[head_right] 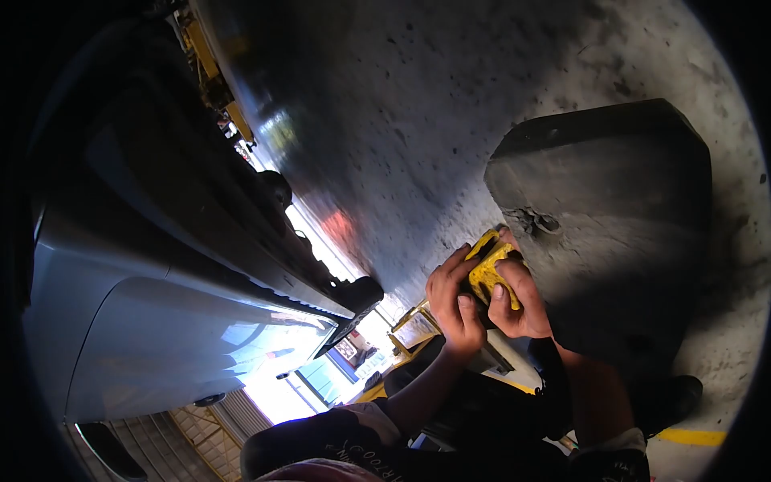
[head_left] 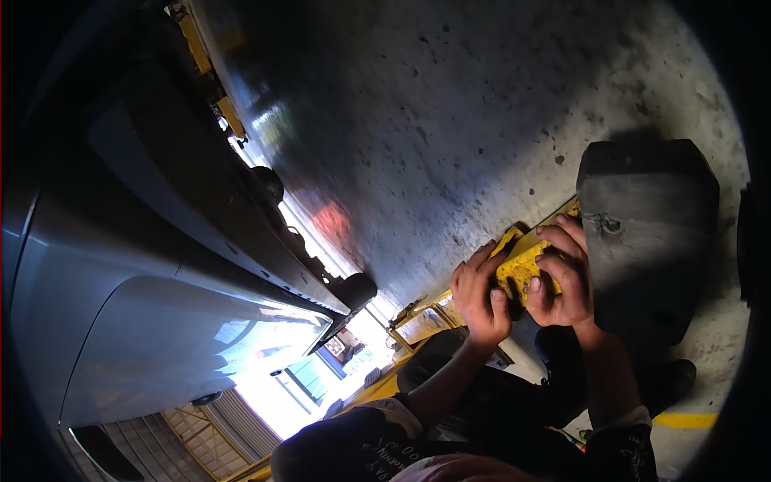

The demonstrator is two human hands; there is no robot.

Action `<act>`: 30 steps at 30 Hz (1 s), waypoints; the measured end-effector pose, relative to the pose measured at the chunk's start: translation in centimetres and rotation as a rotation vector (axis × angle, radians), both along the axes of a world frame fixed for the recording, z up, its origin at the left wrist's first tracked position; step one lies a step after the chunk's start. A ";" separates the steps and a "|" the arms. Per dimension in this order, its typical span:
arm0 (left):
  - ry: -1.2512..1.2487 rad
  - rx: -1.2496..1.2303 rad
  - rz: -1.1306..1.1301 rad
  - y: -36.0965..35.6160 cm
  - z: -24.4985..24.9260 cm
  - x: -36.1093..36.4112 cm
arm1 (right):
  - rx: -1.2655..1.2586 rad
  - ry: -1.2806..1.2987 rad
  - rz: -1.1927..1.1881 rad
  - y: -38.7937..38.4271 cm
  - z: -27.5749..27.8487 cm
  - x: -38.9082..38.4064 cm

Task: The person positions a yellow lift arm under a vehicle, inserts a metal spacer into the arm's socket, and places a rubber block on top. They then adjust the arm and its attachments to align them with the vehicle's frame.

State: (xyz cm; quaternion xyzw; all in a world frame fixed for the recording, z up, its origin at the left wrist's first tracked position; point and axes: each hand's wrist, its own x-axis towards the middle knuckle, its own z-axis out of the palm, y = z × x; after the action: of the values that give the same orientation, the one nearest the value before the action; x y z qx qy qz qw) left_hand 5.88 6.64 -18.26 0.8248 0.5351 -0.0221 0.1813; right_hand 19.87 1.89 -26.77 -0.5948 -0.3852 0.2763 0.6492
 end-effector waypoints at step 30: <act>0.041 -0.043 0.022 0.1 -0.1 -0.6 | -0.134 -0.202 0.109 -0.6 -0.3 1.8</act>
State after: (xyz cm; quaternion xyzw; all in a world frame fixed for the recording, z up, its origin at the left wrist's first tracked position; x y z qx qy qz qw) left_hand 5.24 6.70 -18.36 0.8143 0.5469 -0.0484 0.1881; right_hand 21.70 1.33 -27.07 -0.6398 -0.4610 0.2751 0.5500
